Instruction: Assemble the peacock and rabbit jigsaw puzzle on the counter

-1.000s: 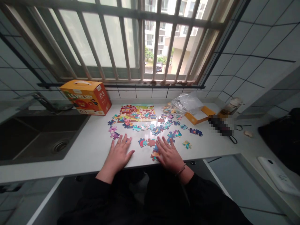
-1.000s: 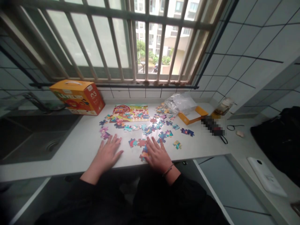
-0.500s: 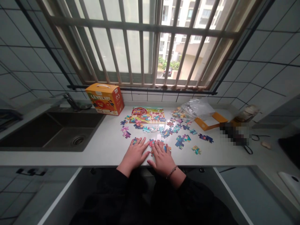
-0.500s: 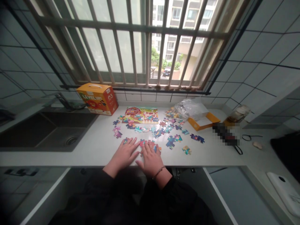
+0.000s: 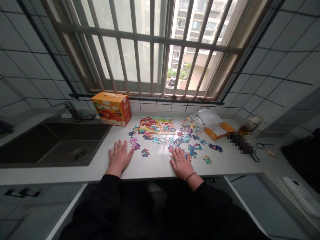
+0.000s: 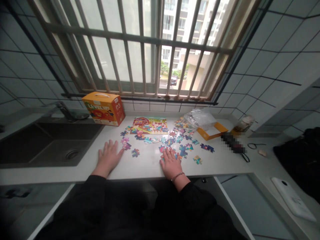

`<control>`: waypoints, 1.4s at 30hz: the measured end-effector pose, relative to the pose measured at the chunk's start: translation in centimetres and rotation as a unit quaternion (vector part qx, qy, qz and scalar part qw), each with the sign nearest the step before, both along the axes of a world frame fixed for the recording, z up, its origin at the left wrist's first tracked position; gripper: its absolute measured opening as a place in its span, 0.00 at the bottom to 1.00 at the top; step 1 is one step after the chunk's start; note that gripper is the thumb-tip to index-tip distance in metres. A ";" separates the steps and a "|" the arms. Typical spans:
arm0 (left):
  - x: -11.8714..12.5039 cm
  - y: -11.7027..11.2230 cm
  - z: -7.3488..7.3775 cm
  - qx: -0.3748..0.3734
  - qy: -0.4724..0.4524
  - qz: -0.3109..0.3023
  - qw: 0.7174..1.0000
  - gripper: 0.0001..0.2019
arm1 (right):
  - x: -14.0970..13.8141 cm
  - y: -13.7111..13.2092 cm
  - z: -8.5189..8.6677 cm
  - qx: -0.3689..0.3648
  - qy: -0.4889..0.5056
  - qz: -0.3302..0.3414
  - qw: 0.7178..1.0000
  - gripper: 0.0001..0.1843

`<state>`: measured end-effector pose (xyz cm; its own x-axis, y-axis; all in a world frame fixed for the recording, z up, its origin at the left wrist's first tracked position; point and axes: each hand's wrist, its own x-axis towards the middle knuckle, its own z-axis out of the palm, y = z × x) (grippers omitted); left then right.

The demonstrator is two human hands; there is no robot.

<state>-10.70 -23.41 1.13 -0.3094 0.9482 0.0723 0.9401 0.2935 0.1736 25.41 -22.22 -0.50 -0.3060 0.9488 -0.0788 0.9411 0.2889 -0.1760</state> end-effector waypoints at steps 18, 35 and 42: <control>-2.0 2.9 -1.1 -0.001 -0.004 -0.226 0.974 0.33 | -7.2 -0.3 0.7 0.066 0.054 0.266 0.960 0.35; -1.0 0.8 -2.2 0.092 -0.111 -0.437 0.888 0.24 | -8.1 -1.1 -1.8 0.193 0.108 0.079 0.972 0.34; -0.8 0.2 -3.2 0.164 -0.080 -0.410 0.894 0.24 | -7.1 -1.1 -1.4 0.227 0.144 0.190 0.944 0.25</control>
